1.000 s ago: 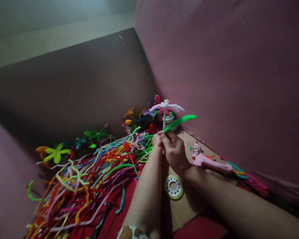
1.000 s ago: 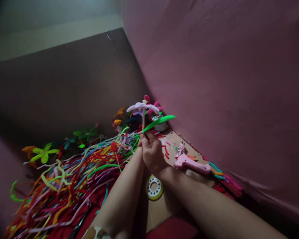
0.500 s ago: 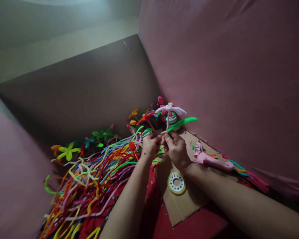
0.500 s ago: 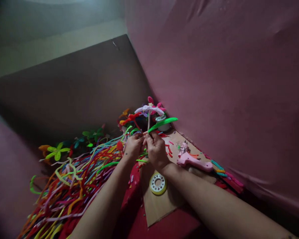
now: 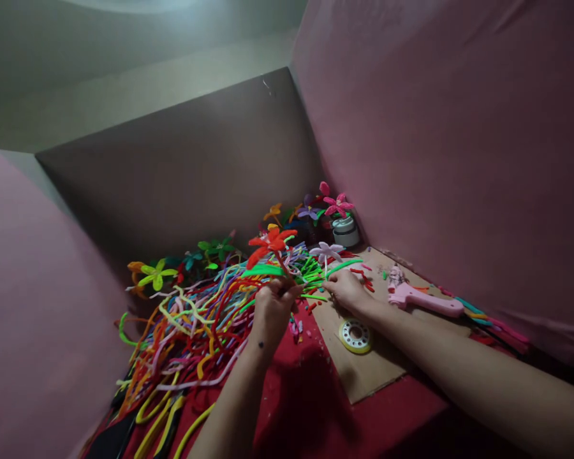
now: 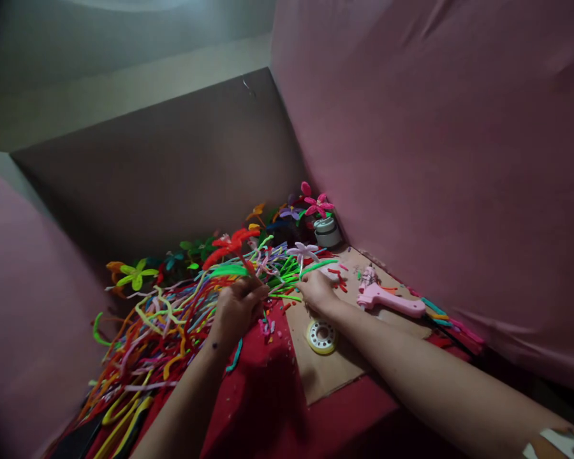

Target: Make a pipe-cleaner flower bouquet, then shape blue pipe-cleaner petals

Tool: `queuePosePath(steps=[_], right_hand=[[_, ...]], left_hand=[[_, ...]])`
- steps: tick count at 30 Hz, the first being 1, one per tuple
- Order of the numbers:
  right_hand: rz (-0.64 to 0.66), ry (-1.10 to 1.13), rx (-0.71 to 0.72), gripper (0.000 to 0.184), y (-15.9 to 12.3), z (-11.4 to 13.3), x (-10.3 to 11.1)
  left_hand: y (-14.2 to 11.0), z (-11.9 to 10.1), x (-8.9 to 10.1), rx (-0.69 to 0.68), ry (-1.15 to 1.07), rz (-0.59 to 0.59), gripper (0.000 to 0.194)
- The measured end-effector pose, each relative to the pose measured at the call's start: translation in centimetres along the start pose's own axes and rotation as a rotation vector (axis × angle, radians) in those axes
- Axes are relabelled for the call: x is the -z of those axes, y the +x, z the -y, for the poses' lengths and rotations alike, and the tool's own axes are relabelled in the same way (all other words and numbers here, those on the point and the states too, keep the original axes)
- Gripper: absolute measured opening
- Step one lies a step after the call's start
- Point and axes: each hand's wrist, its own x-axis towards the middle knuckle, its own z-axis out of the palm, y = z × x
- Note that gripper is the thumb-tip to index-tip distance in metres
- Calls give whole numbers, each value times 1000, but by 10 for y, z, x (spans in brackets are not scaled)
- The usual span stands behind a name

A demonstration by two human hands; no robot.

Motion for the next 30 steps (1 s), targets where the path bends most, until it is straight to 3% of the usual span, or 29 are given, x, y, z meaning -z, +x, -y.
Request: queuePosePath(steps=[6,13,15,17,21,24,27,30], right_hand=[[106,-245,-10,25,-4,4,-2],[-40,-398,187,17,-15,20,3],[0,-257,286,18,-23,24,-1],[149,30,350,19,-31,27,-9],[430,505,249,21,-41,28,-24],[440,627,155,19,-44,27,-26],[368,598,145,16,-45,29,-21],[327,526,161,17,-48,33,-15]], left_hand=[[-16,32,4,12,64,-21,22],[-20,37,2,36,32,-57,22],[-23,36,-2,34,6,-51,21],[-27,36,-5,5,-1,-40,19],[-31,35,-9,-76,46,-32,21],[-32,33,-6,-137,155,-29,24],[-36,30,-2,-224,263,-26,21],[-39,26,2,-268,271,-104,19]])
